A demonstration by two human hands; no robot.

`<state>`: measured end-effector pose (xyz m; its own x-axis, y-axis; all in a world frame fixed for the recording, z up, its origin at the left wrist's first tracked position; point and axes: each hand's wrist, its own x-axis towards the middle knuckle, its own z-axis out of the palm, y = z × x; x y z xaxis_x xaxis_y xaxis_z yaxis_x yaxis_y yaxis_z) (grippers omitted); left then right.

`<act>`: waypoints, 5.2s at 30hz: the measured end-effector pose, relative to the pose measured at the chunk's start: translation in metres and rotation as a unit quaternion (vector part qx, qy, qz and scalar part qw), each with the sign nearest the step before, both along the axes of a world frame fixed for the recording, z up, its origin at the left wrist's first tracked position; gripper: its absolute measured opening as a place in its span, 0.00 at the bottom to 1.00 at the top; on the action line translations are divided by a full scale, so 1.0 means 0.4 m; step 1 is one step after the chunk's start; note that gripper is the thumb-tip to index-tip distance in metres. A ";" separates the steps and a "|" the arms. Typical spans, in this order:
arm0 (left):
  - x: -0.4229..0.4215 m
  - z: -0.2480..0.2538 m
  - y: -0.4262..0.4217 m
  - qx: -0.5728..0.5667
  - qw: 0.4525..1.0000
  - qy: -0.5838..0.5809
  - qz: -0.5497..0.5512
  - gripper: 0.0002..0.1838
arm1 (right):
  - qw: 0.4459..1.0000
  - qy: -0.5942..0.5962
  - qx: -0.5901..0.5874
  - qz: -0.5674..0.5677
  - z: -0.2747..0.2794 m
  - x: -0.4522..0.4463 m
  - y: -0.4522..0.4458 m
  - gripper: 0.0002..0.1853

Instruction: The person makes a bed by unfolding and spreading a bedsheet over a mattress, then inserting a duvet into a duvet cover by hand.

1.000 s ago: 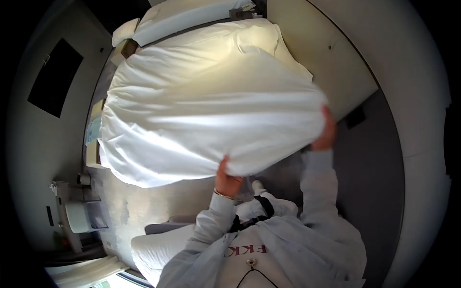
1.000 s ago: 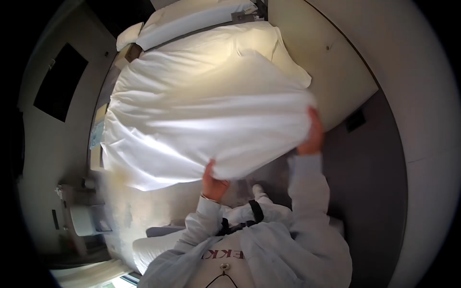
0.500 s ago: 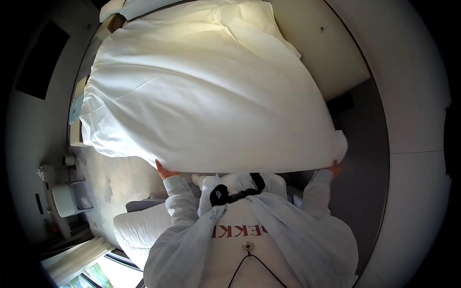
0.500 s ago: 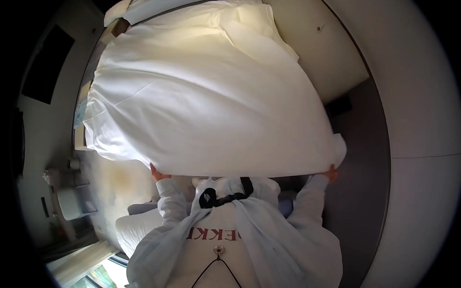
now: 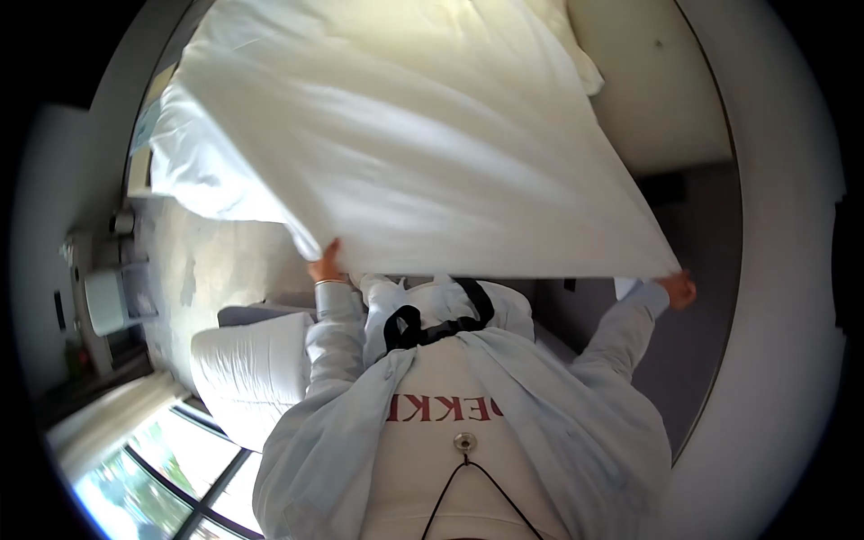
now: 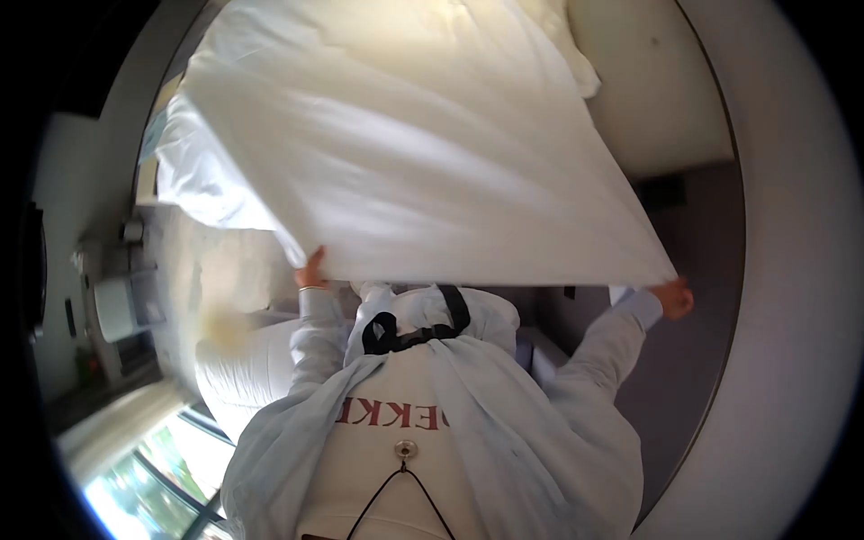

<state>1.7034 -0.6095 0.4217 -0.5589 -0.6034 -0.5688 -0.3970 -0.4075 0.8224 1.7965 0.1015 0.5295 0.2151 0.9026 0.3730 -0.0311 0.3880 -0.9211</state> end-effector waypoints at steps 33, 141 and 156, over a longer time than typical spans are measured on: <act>0.351 0.183 -0.461 0.273 0.938 0.118 0.180 0.24 | 0.485 -0.302 -0.314 0.759 0.112 -0.596 -1.458 0.12; -1.113 -0.152 -1.679 0.424 0.829 -0.046 -0.361 0.19 | 0.701 -0.215 -0.547 0.403 -0.468 -1.542 -2.680 0.11; -1.010 -0.265 -1.713 0.426 0.862 -0.165 -0.219 0.16 | 0.672 0.161 -0.666 0.279 -0.731 -1.605 -2.536 0.15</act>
<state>1.2996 -1.2947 0.3159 -0.3503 0.3403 -0.8727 -0.8208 -0.5603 0.1110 1.1545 -0.9128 0.2370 -0.4200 0.3627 -0.8319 -0.1105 -0.9303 -0.3498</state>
